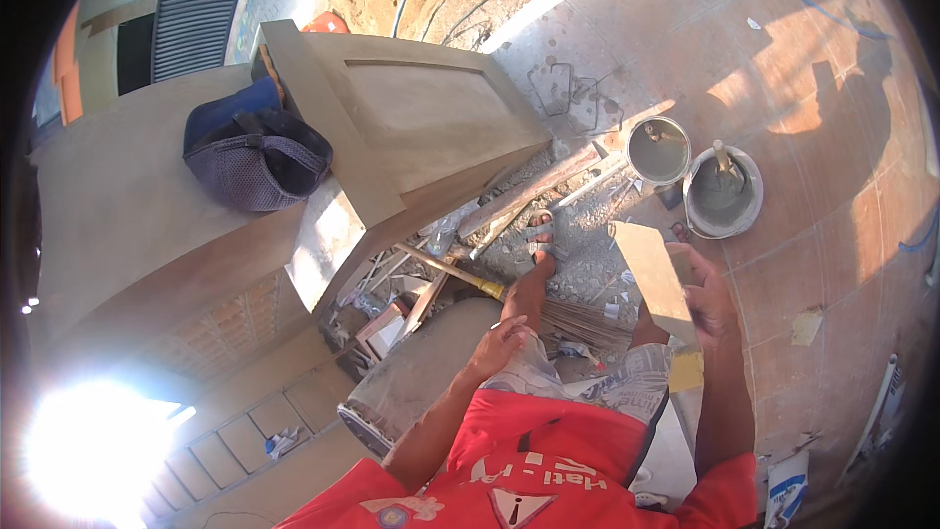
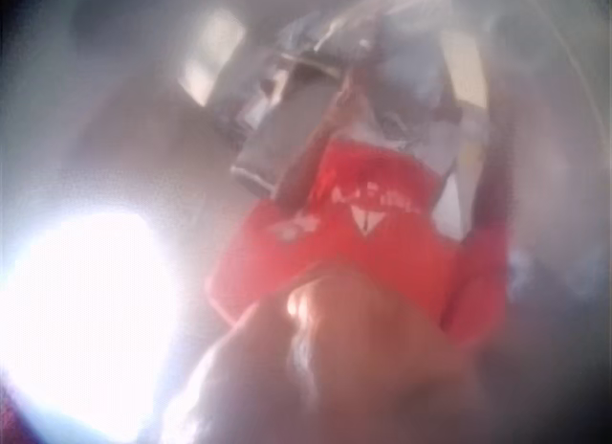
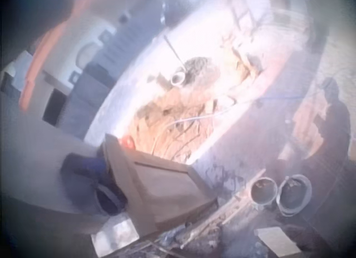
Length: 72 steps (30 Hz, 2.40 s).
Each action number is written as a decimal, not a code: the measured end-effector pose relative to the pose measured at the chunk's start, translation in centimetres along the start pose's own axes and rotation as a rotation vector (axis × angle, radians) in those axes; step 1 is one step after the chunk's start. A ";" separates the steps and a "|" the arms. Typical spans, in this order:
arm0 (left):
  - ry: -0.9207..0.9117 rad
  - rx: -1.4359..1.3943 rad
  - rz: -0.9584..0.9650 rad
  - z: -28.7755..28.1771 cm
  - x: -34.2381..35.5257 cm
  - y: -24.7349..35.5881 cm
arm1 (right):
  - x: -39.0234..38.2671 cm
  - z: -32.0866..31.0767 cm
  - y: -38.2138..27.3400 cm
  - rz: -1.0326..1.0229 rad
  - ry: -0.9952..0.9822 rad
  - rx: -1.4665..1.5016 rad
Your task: The person scoops plaster from a bucket with a trowel and applies it to the edge of a wooden board. The person repeatedly smooths the plaster along the board's edge and occasionally wipes the trowel.
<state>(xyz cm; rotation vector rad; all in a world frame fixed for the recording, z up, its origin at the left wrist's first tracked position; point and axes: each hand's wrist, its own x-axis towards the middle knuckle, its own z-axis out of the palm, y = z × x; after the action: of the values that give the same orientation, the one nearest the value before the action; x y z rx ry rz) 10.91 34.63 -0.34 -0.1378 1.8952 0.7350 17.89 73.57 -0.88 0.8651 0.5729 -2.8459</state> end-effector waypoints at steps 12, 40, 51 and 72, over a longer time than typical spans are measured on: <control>0.061 -0.063 0.049 -19.5 0.6 -7.7 | -1.4 31.7 12.2 -0.884 0.328 -1.542; -0.014 -0.302 -0.107 -28.3 0.8 -16.3 | 4.6 33.8 18.4 -0.940 0.453 -1.549; -0.039 -0.272 -0.171 -27.9 -0.2 -15.7 | 4.9 33.8 16.7 -0.947 0.442 -1.534; -0.054 -0.277 -0.137 -28.2 0.7 -15.9 | 4.7 35.1 17.5 -0.847 0.324 -1.528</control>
<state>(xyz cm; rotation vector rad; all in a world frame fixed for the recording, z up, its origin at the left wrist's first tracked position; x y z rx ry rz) -5.23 6.53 -0.35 -0.4136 1.7071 0.8948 -0.29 43.86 17.79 0.7130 2.9848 -1.5510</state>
